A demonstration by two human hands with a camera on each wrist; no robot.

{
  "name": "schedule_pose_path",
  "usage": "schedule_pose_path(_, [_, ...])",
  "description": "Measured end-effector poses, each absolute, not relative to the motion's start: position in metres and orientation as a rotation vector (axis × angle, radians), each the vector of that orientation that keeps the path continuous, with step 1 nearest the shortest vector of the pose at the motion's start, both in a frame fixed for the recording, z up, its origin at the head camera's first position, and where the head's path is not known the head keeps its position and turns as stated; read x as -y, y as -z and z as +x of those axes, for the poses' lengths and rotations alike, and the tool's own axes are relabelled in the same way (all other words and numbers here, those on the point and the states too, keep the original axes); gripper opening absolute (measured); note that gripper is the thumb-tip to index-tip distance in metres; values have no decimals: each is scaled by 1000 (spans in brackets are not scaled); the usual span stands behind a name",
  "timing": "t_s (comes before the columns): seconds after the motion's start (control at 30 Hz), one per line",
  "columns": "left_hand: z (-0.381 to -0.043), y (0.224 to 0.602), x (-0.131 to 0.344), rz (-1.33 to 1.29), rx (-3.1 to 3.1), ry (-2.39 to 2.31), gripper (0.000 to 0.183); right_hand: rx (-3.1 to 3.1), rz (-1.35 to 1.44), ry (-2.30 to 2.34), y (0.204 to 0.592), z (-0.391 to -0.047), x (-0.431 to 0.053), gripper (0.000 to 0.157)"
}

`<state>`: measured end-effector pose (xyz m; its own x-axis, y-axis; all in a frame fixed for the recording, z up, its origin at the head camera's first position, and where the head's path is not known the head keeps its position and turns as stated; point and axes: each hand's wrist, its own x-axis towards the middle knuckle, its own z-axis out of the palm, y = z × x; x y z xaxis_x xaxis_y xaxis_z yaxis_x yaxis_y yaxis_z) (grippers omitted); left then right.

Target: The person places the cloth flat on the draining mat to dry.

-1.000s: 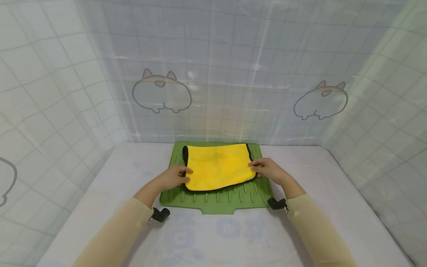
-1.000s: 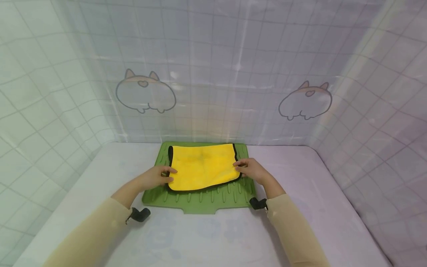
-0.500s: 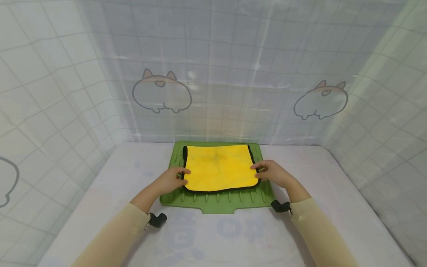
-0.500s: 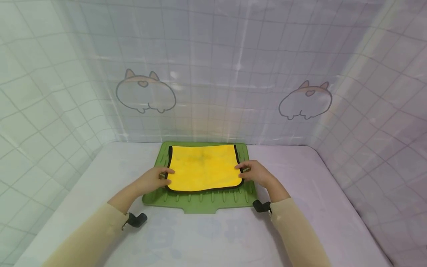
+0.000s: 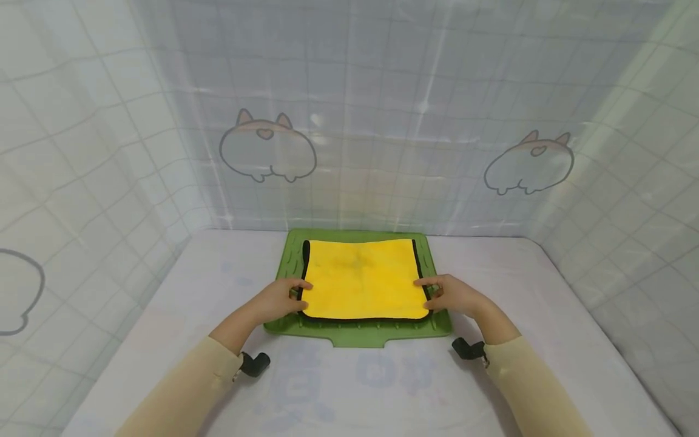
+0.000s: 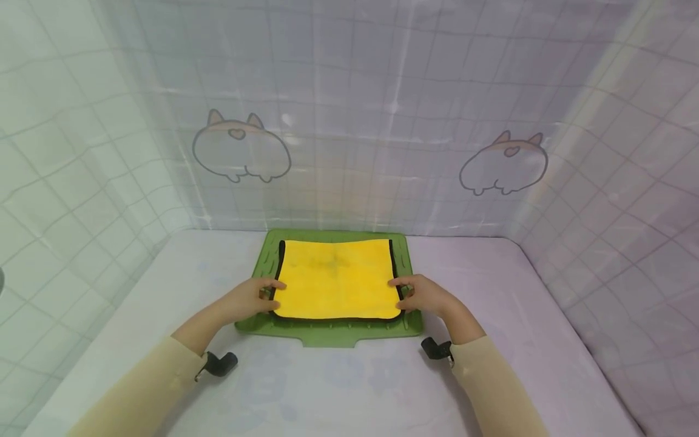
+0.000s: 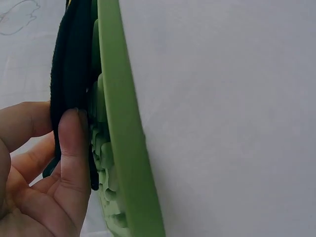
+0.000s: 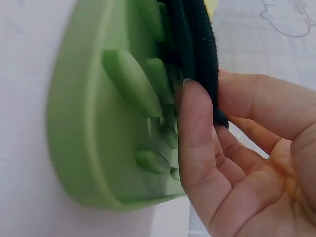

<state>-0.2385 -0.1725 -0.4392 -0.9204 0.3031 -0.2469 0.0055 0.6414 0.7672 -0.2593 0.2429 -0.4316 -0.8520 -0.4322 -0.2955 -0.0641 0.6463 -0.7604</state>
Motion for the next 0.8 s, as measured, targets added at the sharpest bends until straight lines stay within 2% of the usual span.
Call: schedule_pose_path(0.8, [-226, 441, 174, 291, -2594, -960, 45, -2552, -232, 1018, 439, -238, -229, 61])
